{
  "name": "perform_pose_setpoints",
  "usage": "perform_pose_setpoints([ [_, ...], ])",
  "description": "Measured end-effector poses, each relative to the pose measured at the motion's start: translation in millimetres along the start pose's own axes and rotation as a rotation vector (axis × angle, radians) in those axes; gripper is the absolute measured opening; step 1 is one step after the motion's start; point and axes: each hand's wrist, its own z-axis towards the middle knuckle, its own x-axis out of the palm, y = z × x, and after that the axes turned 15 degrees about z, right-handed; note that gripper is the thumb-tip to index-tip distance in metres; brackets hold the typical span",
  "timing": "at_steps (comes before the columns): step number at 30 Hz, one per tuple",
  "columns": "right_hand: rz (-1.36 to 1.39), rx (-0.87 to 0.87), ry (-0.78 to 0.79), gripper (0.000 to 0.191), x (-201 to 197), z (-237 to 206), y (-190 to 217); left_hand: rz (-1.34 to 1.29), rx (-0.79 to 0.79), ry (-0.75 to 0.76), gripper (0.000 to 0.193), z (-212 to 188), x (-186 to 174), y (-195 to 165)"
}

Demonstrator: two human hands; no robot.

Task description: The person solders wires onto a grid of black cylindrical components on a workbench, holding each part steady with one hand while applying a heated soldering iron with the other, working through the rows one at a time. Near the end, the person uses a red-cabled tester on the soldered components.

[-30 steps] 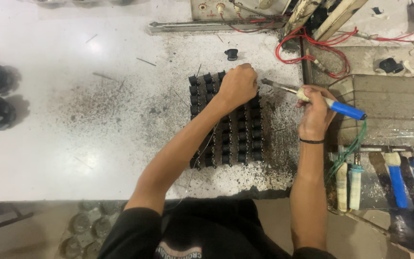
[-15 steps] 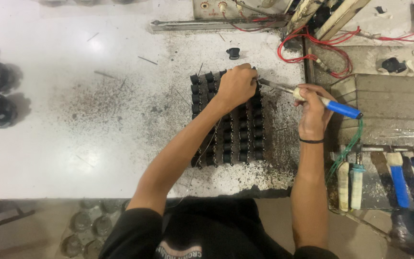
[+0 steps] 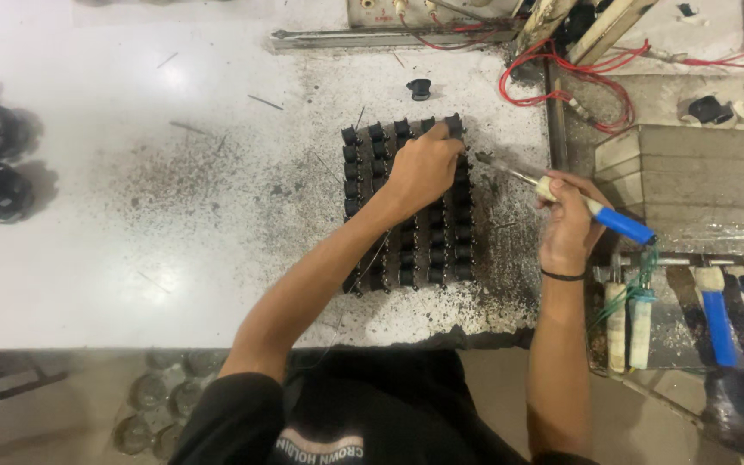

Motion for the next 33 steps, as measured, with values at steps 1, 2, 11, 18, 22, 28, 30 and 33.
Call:
perform_pose_setpoints([
  [1,-0.005,0.012,-0.006,0.014,0.4,-0.2,-2.4,-0.002,-0.019,0.003,0.009,-1.8,1.9,-1.1],
  [2,-0.007,0.023,-0.009,0.013,1.3,0.5,-4.3,-0.011,-0.021,0.002,0.009,-1.9,3.7,-1.5],
  [11,0.009,0.036,0.016,0.014,7.8,-1.5,0.8,-0.011,-0.031,0.011,0.009,-0.2,9.9,1.1],
  [18,-0.027,0.071,0.042,0.014,8.8,3.0,4.7,0.073,0.02,0.115,0.009,7.6,15.0,-4.8],
  [22,-0.025,0.06,0.019,0.013,10.5,1.6,4.4,0.022,0.033,0.092,0.011,5.2,12.4,-5.3],
  [28,-0.047,0.032,0.03,0.013,11.1,-0.8,5.2,-0.058,0.027,0.037,0.014,8.6,11.7,0.8],
  [30,-0.043,0.015,-0.003,0.015,10.9,-1.8,5.7,-0.023,0.002,0.059,0.011,7.5,13.0,0.5],
  [33,-0.063,0.003,-0.029,0.014,11.8,-2.8,5.3,0.02,-0.014,0.076,0.01,5.4,14.1,-2.5],
])
